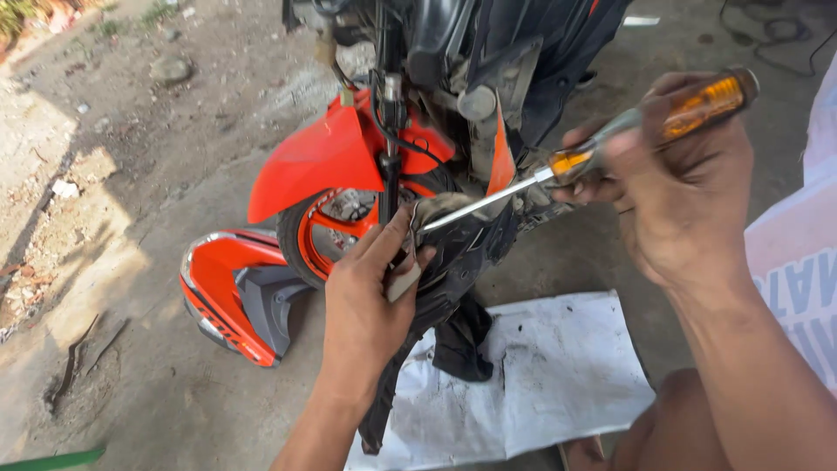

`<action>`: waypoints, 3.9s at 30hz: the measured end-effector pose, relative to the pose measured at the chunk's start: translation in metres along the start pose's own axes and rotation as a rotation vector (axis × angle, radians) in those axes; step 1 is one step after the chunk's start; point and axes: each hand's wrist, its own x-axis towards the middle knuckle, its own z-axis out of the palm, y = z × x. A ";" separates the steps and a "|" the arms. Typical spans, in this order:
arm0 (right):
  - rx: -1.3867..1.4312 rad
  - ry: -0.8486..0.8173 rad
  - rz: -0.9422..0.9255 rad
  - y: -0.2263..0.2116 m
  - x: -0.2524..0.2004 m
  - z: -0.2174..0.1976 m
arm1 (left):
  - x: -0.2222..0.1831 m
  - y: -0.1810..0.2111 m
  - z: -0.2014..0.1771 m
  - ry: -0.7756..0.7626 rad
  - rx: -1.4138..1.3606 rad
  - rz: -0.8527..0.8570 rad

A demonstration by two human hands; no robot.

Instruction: Disassembling the front fairing of a motorcycle using a screwdriver to pry plastic clips

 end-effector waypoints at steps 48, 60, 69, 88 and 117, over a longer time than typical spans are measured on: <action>-0.382 -0.531 -0.414 0.042 -0.072 0.072 | -0.013 -0.030 0.007 -0.091 0.237 -0.206; -0.653 -0.690 -0.451 0.045 -0.062 0.066 | -0.009 -0.031 0.010 -0.148 0.263 -0.295; -0.655 -0.749 -0.469 0.049 -0.066 0.067 | -0.007 -0.032 0.015 -0.245 0.390 -0.303; -0.496 -0.400 -0.170 0.061 -0.060 0.059 | 0.008 -0.051 -0.019 -0.030 -0.039 -0.536; 0.193 -0.370 0.581 0.121 -0.013 0.019 | 0.002 -0.014 -0.018 -0.029 -0.032 -0.364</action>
